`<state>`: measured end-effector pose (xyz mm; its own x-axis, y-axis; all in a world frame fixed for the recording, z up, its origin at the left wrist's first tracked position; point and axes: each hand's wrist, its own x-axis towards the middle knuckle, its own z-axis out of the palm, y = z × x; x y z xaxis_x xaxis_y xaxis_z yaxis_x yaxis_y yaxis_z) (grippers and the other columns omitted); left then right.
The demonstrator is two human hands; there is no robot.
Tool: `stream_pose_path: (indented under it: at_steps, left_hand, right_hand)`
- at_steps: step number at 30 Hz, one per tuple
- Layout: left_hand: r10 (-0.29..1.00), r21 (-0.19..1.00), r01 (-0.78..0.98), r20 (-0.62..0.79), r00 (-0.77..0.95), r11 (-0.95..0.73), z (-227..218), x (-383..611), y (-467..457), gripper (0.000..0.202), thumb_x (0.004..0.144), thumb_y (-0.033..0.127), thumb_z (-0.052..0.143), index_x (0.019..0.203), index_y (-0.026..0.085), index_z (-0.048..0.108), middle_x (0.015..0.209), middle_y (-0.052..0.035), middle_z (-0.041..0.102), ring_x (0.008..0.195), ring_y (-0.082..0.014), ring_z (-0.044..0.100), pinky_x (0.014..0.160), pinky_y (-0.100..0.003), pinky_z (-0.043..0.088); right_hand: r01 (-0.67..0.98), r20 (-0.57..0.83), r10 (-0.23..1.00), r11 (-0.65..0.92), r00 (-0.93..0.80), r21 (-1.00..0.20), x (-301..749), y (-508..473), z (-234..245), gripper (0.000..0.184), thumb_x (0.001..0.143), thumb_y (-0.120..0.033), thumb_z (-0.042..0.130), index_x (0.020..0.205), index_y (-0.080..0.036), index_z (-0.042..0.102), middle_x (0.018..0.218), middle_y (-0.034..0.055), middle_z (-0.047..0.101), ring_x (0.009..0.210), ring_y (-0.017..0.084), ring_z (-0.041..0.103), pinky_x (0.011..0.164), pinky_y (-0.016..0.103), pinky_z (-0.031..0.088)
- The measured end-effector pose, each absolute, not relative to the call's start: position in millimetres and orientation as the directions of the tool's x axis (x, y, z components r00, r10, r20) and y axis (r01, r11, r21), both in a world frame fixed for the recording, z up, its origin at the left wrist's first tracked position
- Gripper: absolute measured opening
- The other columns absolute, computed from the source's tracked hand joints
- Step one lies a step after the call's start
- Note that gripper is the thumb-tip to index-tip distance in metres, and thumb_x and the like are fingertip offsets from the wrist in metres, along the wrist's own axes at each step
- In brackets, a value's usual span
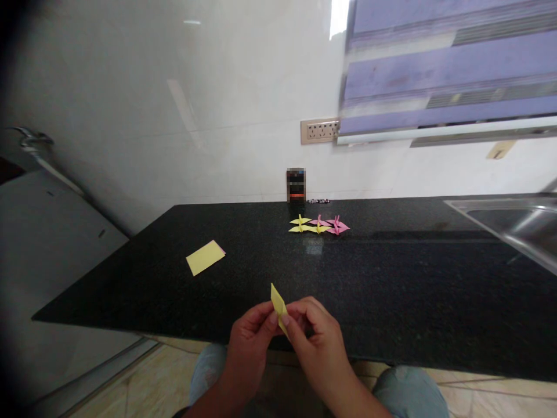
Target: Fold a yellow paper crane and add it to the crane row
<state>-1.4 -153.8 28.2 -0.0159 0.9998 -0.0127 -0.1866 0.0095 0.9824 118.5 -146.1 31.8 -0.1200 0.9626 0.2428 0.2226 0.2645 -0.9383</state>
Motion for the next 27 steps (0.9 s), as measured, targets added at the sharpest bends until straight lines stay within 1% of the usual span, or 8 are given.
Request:
stream_pose_path:
  at_steps: [3, 6, 10, 13, 17, 23, 27]
  left_hand:
    - [0.998, 0.984, -0.176, -0.031, -0.055, 0.021, 25.3, -1.7, -154.4, 0.018, 0.076, 0.025, 0.054, 0.085, 0.013, 0.063, 0.073, -0.0030, 0.063, 0.068, -0.0139, 0.055, 0.065, -0.025, 0.044]
    - [0.996, 0.992, -0.128, -0.024, -0.086, 0.012, 23.0, -1.4, -155.5, 0.016, 0.075, 0.025, 0.055, 0.081, 0.013, 0.063, 0.071, -0.0030, 0.063, 0.066, -0.0133, 0.054, 0.062, -0.024, 0.044]
    - [0.996, 0.992, -0.124, 0.004, -0.087, -0.015, 21.3, -1.0, -155.9, 0.013, 0.075, 0.024, 0.054, 0.080, 0.014, 0.063, 0.074, -0.0028, 0.064, 0.069, -0.0138, 0.055, 0.066, -0.024, 0.044]
    - [0.998, 0.989, -0.143, 0.017, -0.062, -0.026, 20.1, -1.3, -155.8, 0.014, 0.075, 0.023, 0.054, 0.083, 0.015, 0.063, 0.078, -0.0032, 0.064, 0.073, -0.0146, 0.056, 0.070, -0.025, 0.044]
    - [0.997, 0.989, -0.147, 0.002, -0.074, -0.013, 18.8, -1.1, -156.3, 0.013, 0.074, 0.022, 0.056, 0.082, 0.015, 0.063, 0.078, -0.0033, 0.065, 0.072, -0.0142, 0.056, 0.069, -0.025, 0.044]
    - [0.996, 0.994, -0.109, 0.003, -0.092, -0.013, 17.5, -1.2, -156.8, 0.013, 0.073, 0.023, 0.056, 0.081, 0.015, 0.065, 0.076, -0.0030, 0.065, 0.072, -0.0141, 0.056, 0.068, -0.024, 0.044]
    - [0.995, 0.998, -0.061, 0.020, -0.100, -0.026, 17.2, -2.4, -156.8, 0.014, 0.074, 0.023, 0.055, 0.080, 0.015, 0.065, 0.077, -0.0036, 0.065, 0.072, -0.0149, 0.056, 0.068, -0.025, 0.044]
  right_hand:
    - [0.234, 0.207, 0.976, 0.217, -0.068, -0.948, 118.8, -145.4, 27.3, 0.011, 0.078, -0.027, 0.052, 0.072, -0.018, 0.055, 0.066, 0.0012, 0.054, 0.060, 0.013, 0.051, 0.053, 0.024, 0.041]
    - [0.269, 0.210, 0.977, 0.212, -0.035, -0.940, 118.9, -144.2, 24.4, 0.012, 0.077, -0.026, 0.054, 0.068, -0.018, 0.055, 0.065, 0.0009, 0.053, 0.059, 0.013, 0.050, 0.053, 0.023, 0.039]
    - [0.244, 0.180, 0.983, 0.181, -0.030, -0.953, 118.1, -143.8, 24.8, 0.011, 0.077, -0.028, 0.053, 0.074, -0.018, 0.056, 0.065, 0.0006, 0.053, 0.058, 0.013, 0.050, 0.052, 0.023, 0.040]
    - [0.252, 0.213, 0.977, 0.213, -0.027, -0.944, 117.8, -143.6, 28.1, 0.010, 0.077, -0.027, 0.054, 0.072, -0.018, 0.056, 0.068, 0.0014, 0.053, 0.060, 0.013, 0.050, 0.052, 0.024, 0.039]
    - [0.287, 0.265, 0.964, 0.263, -0.035, -0.921, 118.4, -143.1, 31.2, 0.010, 0.076, -0.023, 0.054, 0.068, -0.017, 0.056, 0.070, 0.0023, 0.052, 0.064, 0.014, 0.050, 0.054, 0.024, 0.040]
    - [0.301, 0.284, 0.958, 0.277, -0.021, -0.912, 118.7, -142.7, 28.9, 0.010, 0.076, -0.023, 0.054, 0.068, -0.017, 0.056, 0.070, 0.0027, 0.054, 0.065, 0.015, 0.051, 0.057, 0.025, 0.040]
    - [0.295, 0.266, 0.963, 0.265, -0.036, -0.918, 119.9, -142.8, 30.2, 0.011, 0.076, -0.023, 0.054, 0.068, -0.017, 0.057, 0.070, 0.0028, 0.055, 0.065, 0.015, 0.052, 0.057, 0.025, 0.040]
